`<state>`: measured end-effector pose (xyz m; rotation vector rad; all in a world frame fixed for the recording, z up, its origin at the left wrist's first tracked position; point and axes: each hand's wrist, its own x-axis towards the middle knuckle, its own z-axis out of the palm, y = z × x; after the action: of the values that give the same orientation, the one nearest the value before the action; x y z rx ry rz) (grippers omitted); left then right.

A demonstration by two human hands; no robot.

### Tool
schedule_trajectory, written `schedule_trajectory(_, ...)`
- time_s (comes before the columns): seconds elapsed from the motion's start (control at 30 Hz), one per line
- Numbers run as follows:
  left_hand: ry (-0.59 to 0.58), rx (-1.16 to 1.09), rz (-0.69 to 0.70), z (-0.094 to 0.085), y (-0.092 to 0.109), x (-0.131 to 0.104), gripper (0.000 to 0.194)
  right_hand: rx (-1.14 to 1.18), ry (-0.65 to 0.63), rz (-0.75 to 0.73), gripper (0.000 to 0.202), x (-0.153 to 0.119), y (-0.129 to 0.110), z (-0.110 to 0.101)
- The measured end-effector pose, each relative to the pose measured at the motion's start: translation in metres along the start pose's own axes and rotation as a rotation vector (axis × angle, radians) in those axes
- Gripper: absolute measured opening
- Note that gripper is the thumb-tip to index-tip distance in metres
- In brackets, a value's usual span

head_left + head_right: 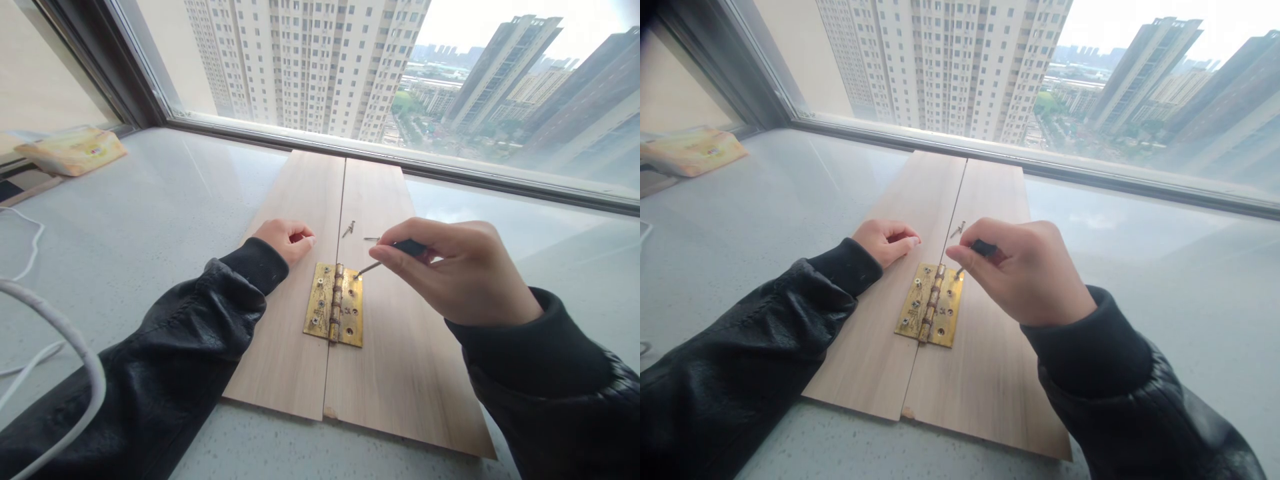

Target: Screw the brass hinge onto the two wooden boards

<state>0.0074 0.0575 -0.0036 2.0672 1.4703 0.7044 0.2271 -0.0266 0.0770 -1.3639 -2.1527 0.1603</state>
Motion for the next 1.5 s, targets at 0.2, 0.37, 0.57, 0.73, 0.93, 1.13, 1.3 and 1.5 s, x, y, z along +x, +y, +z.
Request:
schedule_trajectory(0.2, -0.002, -0.001, 0.0, 0.001, -0.002, 0.0, 0.029, 0.152, -0.239, 0.144, 0.021, 0.001, -0.003, -0.018)
schedule_trajectory(0.37, -0.001, -0.003, -0.002, 0.0, -0.001, 0.0, 0.029, 0.111, -0.256, 0.184, 0.03, 0.0, 0.003, -0.019)
schedule_trajectory(0.57, 0.005, -0.006, 0.005, 0.001, -0.002, 0.0, 0.031, -0.103, -0.04, 0.088, 0.029, 0.002, 0.0, -0.006)
schedule_trajectory(0.73, 0.01, -0.022, 0.004, 0.002, -0.002, 0.0, 0.031, 0.083, -0.03, 0.13, 0.015, 0.001, -0.005, 0.0)
schedule_trajectory(0.93, 0.016, -0.038, -0.003, 0.003, -0.002, 0.0, 0.029, 0.338, -0.196, 0.244, 0.017, 0.002, -0.007, -0.007)
schedule_trajectory(1.13, 0.017, -0.033, -0.005, 0.002, -0.002, 0.0, 0.029, 0.48, -0.398, 0.326, 0.017, 0.003, -0.006, -0.022)
schedule_trajectory(1.3, 0.009, -0.031, -0.004, 0.001, -0.001, 0.0, 0.028, 0.352, -0.349, 0.355, 0.018, 0.001, -0.006, -0.023)
schedule_trajectory(1.5, 0.007, -0.029, -0.003, 0.001, -0.002, 0.001, 0.029, 0.025, -0.239, 0.247, 0.023, 0.002, -0.002, -0.018)
